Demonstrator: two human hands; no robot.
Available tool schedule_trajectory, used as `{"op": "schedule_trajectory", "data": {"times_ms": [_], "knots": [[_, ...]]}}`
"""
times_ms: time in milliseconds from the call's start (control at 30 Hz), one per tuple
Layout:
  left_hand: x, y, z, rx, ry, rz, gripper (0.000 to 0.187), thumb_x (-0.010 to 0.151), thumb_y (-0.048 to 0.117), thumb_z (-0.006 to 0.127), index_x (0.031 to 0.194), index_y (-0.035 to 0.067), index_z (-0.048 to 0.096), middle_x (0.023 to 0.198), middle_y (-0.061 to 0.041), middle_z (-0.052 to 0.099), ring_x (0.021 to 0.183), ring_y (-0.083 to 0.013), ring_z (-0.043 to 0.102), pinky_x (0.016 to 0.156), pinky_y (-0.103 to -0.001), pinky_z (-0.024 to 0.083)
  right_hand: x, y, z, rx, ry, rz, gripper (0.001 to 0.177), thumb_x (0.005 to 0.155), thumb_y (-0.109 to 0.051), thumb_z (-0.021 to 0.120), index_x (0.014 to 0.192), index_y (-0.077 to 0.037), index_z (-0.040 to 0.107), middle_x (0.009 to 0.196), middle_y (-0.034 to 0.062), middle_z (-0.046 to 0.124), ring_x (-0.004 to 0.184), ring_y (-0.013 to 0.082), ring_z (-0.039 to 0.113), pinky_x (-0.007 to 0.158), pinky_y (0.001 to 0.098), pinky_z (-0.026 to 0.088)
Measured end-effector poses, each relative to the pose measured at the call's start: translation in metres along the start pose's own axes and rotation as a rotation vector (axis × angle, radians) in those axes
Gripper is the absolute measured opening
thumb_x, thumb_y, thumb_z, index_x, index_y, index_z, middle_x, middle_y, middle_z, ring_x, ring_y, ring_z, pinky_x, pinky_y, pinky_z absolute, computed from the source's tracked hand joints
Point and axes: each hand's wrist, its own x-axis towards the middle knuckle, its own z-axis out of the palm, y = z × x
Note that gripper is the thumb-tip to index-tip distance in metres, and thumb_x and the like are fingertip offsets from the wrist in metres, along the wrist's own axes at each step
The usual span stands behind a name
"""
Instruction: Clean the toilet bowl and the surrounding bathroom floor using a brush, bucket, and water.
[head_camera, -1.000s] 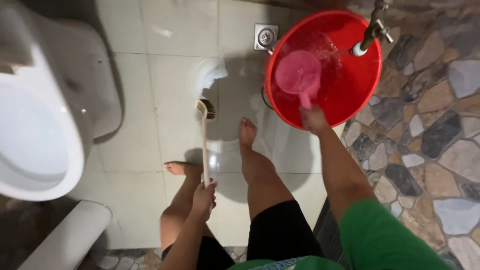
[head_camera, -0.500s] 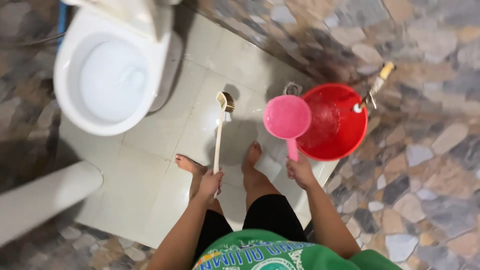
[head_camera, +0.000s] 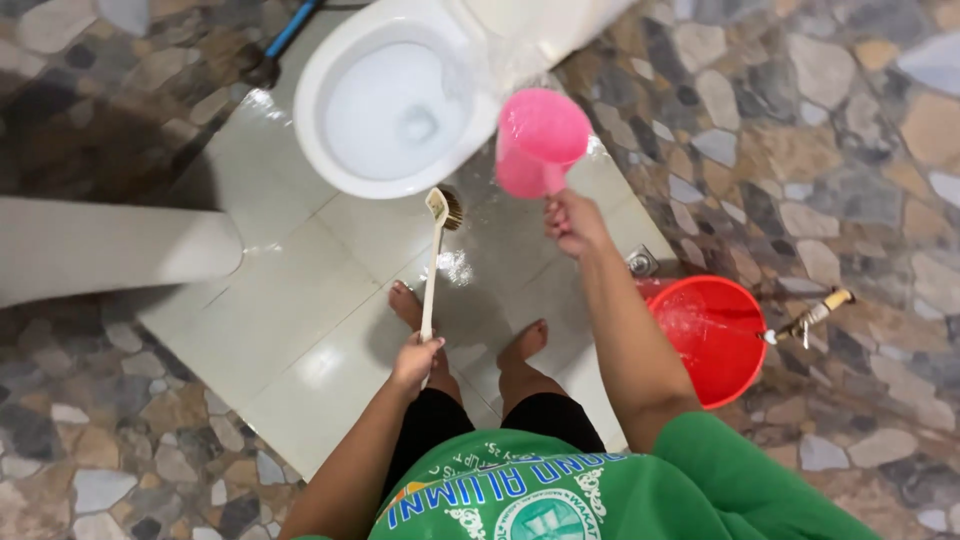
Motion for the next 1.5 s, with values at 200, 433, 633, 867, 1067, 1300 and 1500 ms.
{"op": "schedule_trajectory", "data": {"times_ms": [200,433,633,867,1067,1300,1500], "knots": [[0.005,0.016,-0.076,0.095,-0.008,-0.041,0.033,0.089,0.021,0.072,0.114,0.002,0.065,0.077,-0.004,0.062,0.061,-0.0132,0.055,0.056,-0.031,0.048,0.014,-0.011,0.071,-0.086,0.076,-0.094,0.006,0.095,-0.012,0.057,0.092,-0.008,0.054,0.064,-0.0022,0.050,0.046,0.0067,0.038,0.042,0.0252,0.028],[0.022,0.015,-0.136,0.548,-0.005,0.036,0.041,0.080,0.029,0.077,0.108,0.001,0.071,0.093,-0.018,0.075,0.086,-0.0329,0.073,0.076,-0.044,0.055,0.014,0.013,0.129,-1.165,0.454,0.051,0.035,0.097,-0.025,0.056,0.070,-0.002,0.058,0.054,0.0060,0.054,0.037,0.0152,0.047,0.033,0.0322,0.027],[0.029,0.019,-0.151,0.521,-0.039,0.027,0.042,0.077,0.029,0.077,0.107,0.001,0.071,0.096,-0.020,0.075,0.090,-0.0348,0.074,0.081,-0.045,0.056,0.050,0.044,0.176,-1.336,0.295,0.207,0.034,0.093,-0.023,0.058,0.065,-0.004,0.058,0.050,0.0058,0.052,0.036,0.0154,0.047,0.031,0.0304,0.025],[0.033,0.028,-0.166,0.459,-0.040,0.030,0.043,0.078,0.027,0.077,0.110,0.000,0.069,0.101,-0.020,0.074,0.094,-0.0351,0.072,0.084,-0.044,0.055,0.114,0.035,0.261,-1.067,0.246,0.220,0.037,0.102,-0.025,0.048,0.071,-0.006,0.055,0.048,0.0059,0.051,0.035,0.0141,0.048,0.029,0.0280,0.021],[0.031,0.047,-0.177,0.440,-0.061,0.007,0.044,0.081,0.025,0.075,0.115,-0.001,0.067,0.103,-0.020,0.073,0.095,-0.0332,0.072,0.084,-0.042,0.055,0.170,0.000,0.245,-0.530,0.281,0.047,0.030,0.105,-0.018,0.043,0.080,-0.004,0.052,0.053,0.0026,0.046,0.039,0.0123,0.040,0.037,0.0272,0.034],[0.038,0.056,-0.175,0.363,-0.093,-0.012,0.045,0.081,0.021,0.073,0.118,-0.003,0.066,0.104,-0.020,0.074,0.094,-0.0320,0.073,0.084,-0.042,0.055,0.170,0.020,0.176,-0.733,0.418,-0.100,0.015,0.097,-0.015,0.046,0.088,-0.006,0.055,0.064,0.0105,0.054,0.046,0.0207,0.051,0.044,0.0371,0.043],[0.045,0.054,-0.171,0.445,-0.103,-0.032,0.046,0.082,0.023,0.074,0.119,-0.003,0.067,0.108,-0.021,0.073,0.099,-0.0335,0.072,0.089,-0.043,0.054,0.156,0.107,0.148,-1.790,0.451,-0.208,0.028,0.090,-0.017,0.061,0.104,0.007,0.064,0.101,0.0344,0.069,0.097,0.0449,0.067,0.084,0.0508,0.054]]}}
